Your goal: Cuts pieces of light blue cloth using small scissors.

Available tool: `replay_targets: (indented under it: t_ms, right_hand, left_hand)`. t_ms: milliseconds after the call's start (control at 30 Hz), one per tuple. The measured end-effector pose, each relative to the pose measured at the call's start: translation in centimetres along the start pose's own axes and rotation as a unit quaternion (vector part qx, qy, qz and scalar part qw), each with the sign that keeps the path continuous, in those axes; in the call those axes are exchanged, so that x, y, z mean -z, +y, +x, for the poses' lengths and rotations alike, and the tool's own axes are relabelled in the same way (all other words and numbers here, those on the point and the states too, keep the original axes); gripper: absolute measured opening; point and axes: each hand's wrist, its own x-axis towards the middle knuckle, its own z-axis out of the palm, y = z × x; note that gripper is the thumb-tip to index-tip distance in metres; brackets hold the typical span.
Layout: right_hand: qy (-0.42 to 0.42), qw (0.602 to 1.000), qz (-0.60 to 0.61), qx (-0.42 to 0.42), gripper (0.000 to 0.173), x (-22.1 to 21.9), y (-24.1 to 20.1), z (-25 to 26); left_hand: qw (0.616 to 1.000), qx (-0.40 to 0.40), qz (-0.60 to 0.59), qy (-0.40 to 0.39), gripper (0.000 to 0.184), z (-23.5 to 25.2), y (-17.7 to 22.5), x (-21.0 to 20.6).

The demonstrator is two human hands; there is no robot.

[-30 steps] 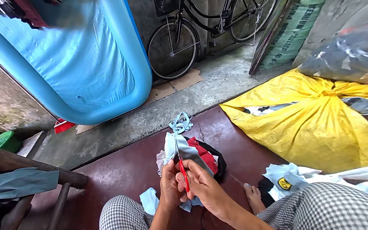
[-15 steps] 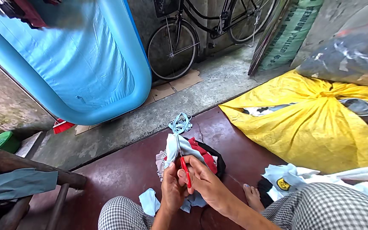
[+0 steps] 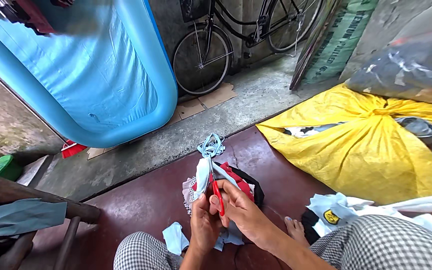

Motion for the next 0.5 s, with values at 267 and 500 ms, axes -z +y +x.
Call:
replay_targets:
  t_ms: [267, 500]
  right_hand:
    - [-0.05, 0.998, 0.022, -0.018, 0.031, 0.9, -0.5, 0.4]
    - [-0.003, 0.999, 0.0, -0.049, 0.03, 1.1, -0.9, 0.7]
  left_hand:
    - [1.0, -0.004, -0.009, -0.022, 0.048, -0.4, -0.3, 0.3]
    - [0.999, -0.02, 0.026, -0.006, 0.042, -0.2, -1.0, 0.5]
